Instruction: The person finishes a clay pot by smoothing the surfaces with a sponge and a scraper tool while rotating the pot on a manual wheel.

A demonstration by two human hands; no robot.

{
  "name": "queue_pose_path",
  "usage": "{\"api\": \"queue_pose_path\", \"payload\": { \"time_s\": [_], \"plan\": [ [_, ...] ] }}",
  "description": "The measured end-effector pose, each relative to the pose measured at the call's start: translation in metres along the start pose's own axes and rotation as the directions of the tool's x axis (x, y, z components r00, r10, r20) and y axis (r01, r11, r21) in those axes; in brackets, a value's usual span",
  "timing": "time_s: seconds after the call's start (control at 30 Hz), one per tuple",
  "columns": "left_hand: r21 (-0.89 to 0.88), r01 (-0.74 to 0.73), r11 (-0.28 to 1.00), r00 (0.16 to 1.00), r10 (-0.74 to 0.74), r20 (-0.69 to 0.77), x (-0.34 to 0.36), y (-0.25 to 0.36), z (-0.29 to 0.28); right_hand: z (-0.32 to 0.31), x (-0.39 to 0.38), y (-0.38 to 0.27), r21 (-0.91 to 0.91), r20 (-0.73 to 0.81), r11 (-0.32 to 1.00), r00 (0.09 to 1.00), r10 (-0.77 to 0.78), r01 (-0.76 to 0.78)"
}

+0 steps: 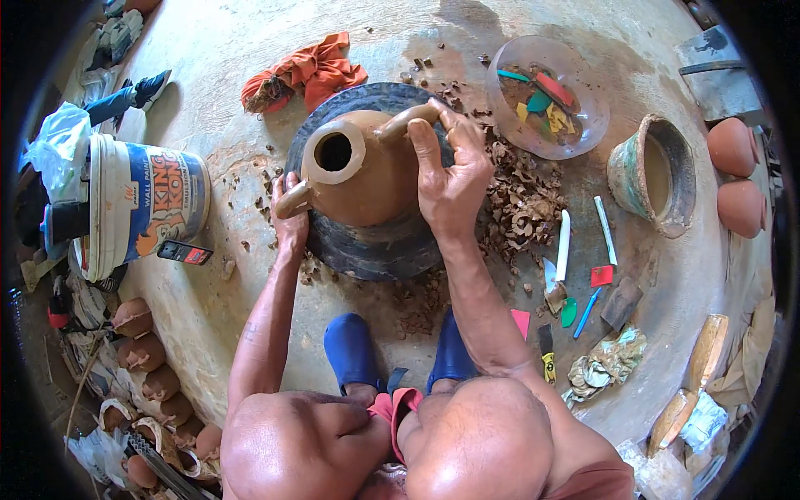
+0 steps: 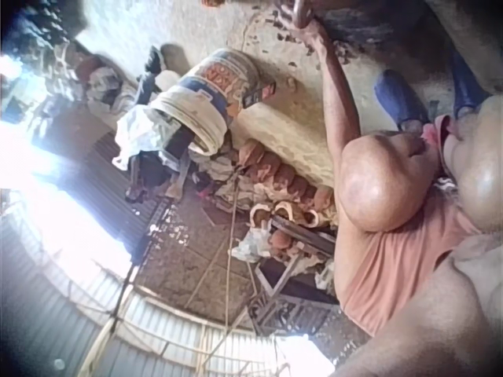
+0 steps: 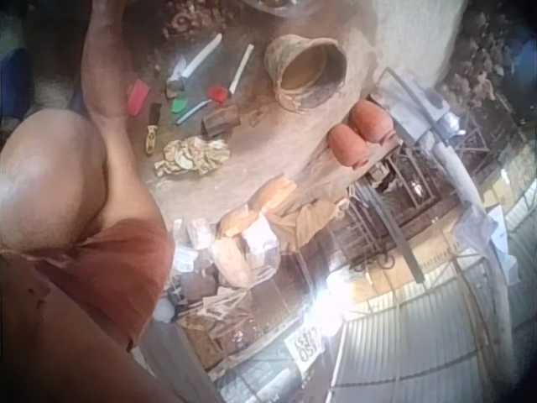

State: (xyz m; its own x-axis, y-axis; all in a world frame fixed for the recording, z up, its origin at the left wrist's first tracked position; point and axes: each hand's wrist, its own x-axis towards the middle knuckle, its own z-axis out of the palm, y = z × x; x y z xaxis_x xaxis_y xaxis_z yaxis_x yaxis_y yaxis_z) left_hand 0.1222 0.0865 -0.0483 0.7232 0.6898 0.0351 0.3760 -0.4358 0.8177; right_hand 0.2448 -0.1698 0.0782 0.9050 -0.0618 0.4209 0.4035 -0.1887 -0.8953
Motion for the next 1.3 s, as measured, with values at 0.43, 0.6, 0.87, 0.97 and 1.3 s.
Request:
{"api": "queue_pose_path", "payload": {
  "time_s": [0.43,0.6,0.87,0.97,1.3],
  "plan": [
    [0.048,-0.005,0.999,0.997,0.002,0.072,0.000,0.003,-0.003,-0.015,0.001,0.011,0.033,0.052,0.987,0.987,0.153,-0.155],
    [0.054,-0.058,0.997,0.998,0.057,0.026,0.006,-0.010,-0.003,-0.018,0.036,0.020,0.108,0.202,0.993,0.976,-0.077,0.056],
    [0.024,0.014,1.000,1.000,-0.014,0.014,0.006,-0.013,-0.006,-0.035,0.064,0.002,-0.179,0.487,0.768,0.734,-0.474,0.615],
    [0.012,0.037,0.999,0.999,-0.037,0.026,0.007,-0.009,0.000,-0.032,0.042,0.029,0.199,0.440,0.966,0.896,0.063,-0.165],
    [0.088,0.072,0.994,0.997,-0.074,0.025,0.011,-0.013,-0.003,-0.016,-0.004,0.044,0.340,0.410,0.859,0.882,0.232,-0.384]
  ]
}}
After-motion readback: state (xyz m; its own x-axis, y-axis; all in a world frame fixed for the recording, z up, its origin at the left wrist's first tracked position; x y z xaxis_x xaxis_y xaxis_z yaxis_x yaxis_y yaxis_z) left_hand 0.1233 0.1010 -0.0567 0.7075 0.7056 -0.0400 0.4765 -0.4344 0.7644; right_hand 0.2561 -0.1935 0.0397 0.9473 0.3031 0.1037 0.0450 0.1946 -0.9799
